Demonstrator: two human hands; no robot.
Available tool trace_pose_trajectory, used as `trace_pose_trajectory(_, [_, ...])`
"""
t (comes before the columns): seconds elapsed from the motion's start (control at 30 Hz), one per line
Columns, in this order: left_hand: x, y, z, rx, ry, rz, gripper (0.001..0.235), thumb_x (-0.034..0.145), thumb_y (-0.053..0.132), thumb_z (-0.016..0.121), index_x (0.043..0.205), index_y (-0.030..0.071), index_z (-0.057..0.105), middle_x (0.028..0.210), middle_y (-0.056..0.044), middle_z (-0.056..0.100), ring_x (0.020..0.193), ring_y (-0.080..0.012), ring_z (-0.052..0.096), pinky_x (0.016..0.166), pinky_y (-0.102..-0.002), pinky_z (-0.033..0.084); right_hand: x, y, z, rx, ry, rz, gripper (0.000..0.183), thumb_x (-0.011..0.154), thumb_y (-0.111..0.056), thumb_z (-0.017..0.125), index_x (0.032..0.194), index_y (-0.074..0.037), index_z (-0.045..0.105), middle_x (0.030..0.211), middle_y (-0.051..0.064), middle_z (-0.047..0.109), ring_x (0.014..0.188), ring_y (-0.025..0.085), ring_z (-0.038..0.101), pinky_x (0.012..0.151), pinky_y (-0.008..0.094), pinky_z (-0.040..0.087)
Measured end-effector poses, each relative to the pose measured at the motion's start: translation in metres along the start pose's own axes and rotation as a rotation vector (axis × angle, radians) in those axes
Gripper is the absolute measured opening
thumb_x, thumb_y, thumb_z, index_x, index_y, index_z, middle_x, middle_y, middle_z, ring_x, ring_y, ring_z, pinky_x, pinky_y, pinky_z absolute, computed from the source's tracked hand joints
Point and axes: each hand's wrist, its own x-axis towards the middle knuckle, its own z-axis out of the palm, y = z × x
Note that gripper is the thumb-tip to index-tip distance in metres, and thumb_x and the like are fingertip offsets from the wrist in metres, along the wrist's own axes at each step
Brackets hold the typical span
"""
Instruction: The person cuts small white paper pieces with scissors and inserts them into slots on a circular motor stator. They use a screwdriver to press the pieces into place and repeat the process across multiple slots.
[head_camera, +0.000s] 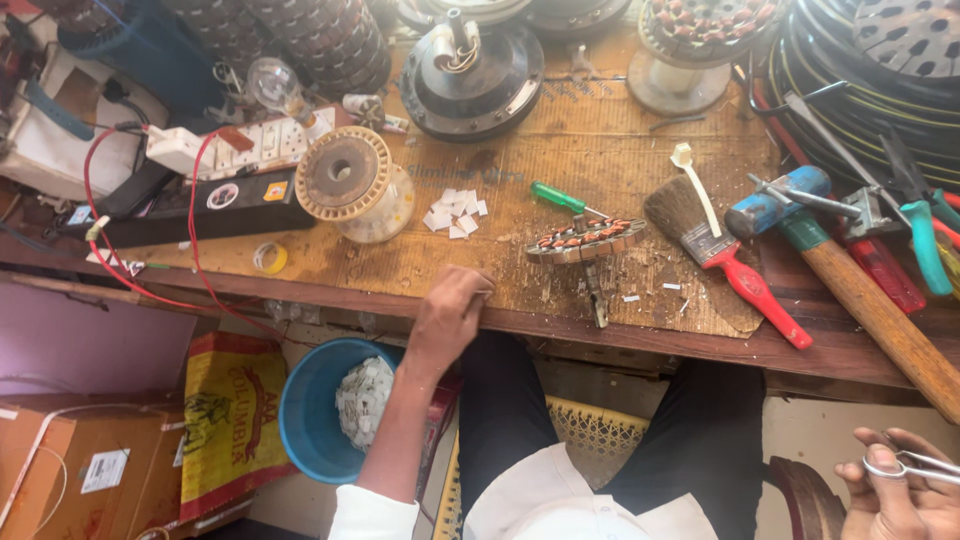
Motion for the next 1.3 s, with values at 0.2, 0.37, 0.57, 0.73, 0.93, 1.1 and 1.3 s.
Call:
trace_pose_trajectory(0.2, [-0.047, 0.046, 0.050, -0.278, 0.036, -0.024, 0.020, 0.080, -0.012, 0.073, 0.090, 0.005, 0.068, 0.096, -0.009, 0.075, 0.094, -0.0238, 0.073, 0.083, -0.034, 0.060, -0.001, -0.013, 0.015, 0.010, 0.019, -0.009, 0.020, 0.105, 0.005, 0.066, 0.122, 0.003, 0.057, 0.108, 0.022, 0.068, 0.082, 0.017, 0.066, 0.081, 0.031, 0.061])
trace_pose_trajectory(0.37, [-0.073, 0.092, 0.109, -0.616, -0.090, -0.257, 0.017, 0.084, -0.004, 0.078, 0.099, 0.003, 0.074, 0.108, -0.006, 0.074, 0.100, -0.0178, 0.072, 0.083, -0.032, 0.059, -0.016, -0.042, 0.041, -0.043, -0.029, -0.007, 0.021, 0.107, 0.002, 0.067, 0.124, 0.005, 0.056, 0.112, 0.020, 0.068, 0.094, 0.018, 0.068, 0.084, 0.027, 0.056])
trace_pose_trajectory(0.57, [-0.089, 0.108, 0.140, -1.044, -0.169, -0.722, 0.014, 0.092, 0.003, 0.078, 0.106, 0.002, 0.079, 0.109, -0.007, 0.068, 0.095, -0.0107, 0.065, 0.084, -0.028, 0.054, -0.036, -0.063, 0.069, -0.106, -0.094, 0.260, 0.035, 0.097, -0.003, 0.067, 0.130, 0.000, 0.056, 0.113, 0.014, 0.069, 0.088, 0.014, 0.065, 0.085, 0.028, 0.057])
trace_pose_trajectory(0.73, [-0.082, 0.119, 0.129, -1.441, -0.221, -0.937, 0.013, 0.092, 0.010, 0.079, 0.103, 0.005, 0.074, 0.104, -0.014, 0.068, 0.086, -0.0135, 0.070, 0.079, -0.026, 0.057, -0.057, -0.058, 0.129, 0.027, -0.505, 0.329, 0.056, 0.076, -0.002, 0.075, 0.128, -0.001, 0.055, 0.119, 0.014, 0.070, 0.092, 0.017, 0.068, 0.079, 0.029, 0.057])
trace_pose_trajectory(0.93, [-0.078, 0.126, 0.111, -1.368, -0.188, -0.856, 0.017, 0.086, 0.011, 0.081, 0.097, 0.004, 0.071, 0.109, 0.003, 0.068, 0.080, -0.0100, 0.068, 0.061, -0.025, 0.053, -0.066, -0.057, 0.163, -0.034, -0.551, 0.397, 0.036, 0.085, -0.013, 0.078, 0.116, 0.001, 0.066, 0.100, 0.010, 0.077, 0.091, 0.015, 0.071, 0.082, 0.029, 0.058])
trace_pose_trajectory(1.1, [-0.085, 0.117, 0.113, -1.337, -0.241, -0.824, 0.018, 0.091, 0.015, 0.080, 0.100, 0.004, 0.069, 0.096, -0.006, 0.070, 0.081, -0.0115, 0.070, 0.066, -0.026, 0.055, -0.061, -0.058, 0.164, 0.029, -0.594, 0.475, 0.033, 0.085, -0.012, 0.081, 0.109, 0.005, 0.067, 0.092, 0.010, 0.074, 0.086, 0.015, 0.071, 0.081, 0.030, 0.058])
trace_pose_trajectory(1.3, [-0.083, 0.113, 0.113, -1.167, -0.311, -0.739, 0.019, 0.092, 0.016, 0.079, 0.101, 0.004, 0.068, 0.096, -0.004, 0.069, 0.082, -0.0083, 0.069, 0.066, -0.025, 0.056, -0.059, -0.050, 0.166, -0.090, -0.617, 0.479, 0.029, 0.083, -0.009, 0.081, 0.105, -0.001, 0.065, 0.092, 0.007, 0.073, 0.085, 0.011, 0.068, 0.079, 0.028, 0.056])
